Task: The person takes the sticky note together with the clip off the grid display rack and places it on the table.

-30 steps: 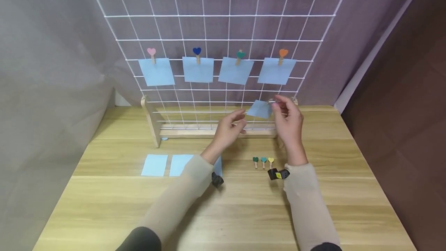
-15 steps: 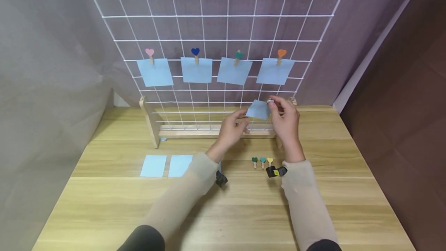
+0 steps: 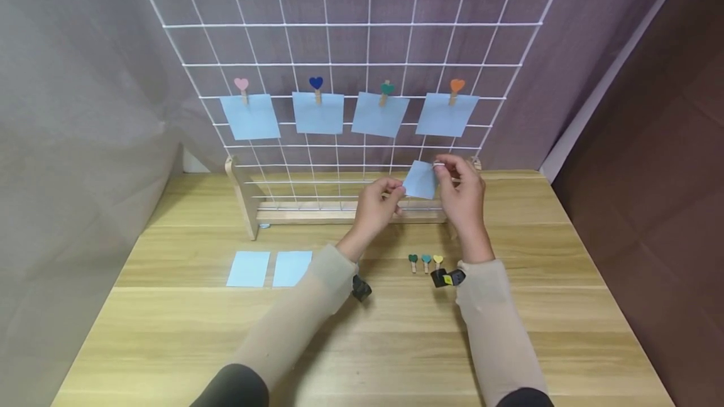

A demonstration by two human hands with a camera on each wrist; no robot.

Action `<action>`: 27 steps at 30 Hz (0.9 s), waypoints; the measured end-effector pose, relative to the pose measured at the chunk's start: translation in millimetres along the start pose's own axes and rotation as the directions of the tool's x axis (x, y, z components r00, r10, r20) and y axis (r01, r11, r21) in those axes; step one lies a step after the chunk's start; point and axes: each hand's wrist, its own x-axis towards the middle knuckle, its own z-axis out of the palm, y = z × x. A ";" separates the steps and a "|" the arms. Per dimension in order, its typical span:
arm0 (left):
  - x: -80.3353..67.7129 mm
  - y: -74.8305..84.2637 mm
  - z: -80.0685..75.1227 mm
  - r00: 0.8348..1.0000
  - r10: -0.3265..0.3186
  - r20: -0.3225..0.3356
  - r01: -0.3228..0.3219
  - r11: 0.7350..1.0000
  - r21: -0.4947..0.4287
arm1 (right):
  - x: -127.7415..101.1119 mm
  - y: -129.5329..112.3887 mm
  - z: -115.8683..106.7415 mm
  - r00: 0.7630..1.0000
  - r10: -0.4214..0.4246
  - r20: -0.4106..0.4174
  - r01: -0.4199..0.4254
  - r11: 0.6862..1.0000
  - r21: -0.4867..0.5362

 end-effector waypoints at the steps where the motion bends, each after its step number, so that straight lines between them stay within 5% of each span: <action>1: -0.1 0.4 -0.5 1.000 0.000 -0.002 0.000 1.000 -0.002 | 0.0 -0.4 0.3 1.000 -0.002 -0.003 0.002 1.000 -0.007; 11: -6.5 0.9 -6.5 1.000 0.000 -0.018 0.001 0.999 0.053 | -4.4 -4.4 3.8 0.996 0.031 -0.078 -0.030 0.999 0.017; 19: -18.8 -4.7 -16.3 0.999 -0.014 -0.045 0.014 1.000 0.006 | -16.4 -49.4 -3.7 0.993 0.021 -0.117 -0.009 0.995 0.102; 27: -24.9 -5.4 -26.8 0.998 0.009 -0.066 -0.010 1.000 -0.022 | -15.3 -17.7 -2.7 0.992 0.090 -0.090 -0.081 0.992 0.099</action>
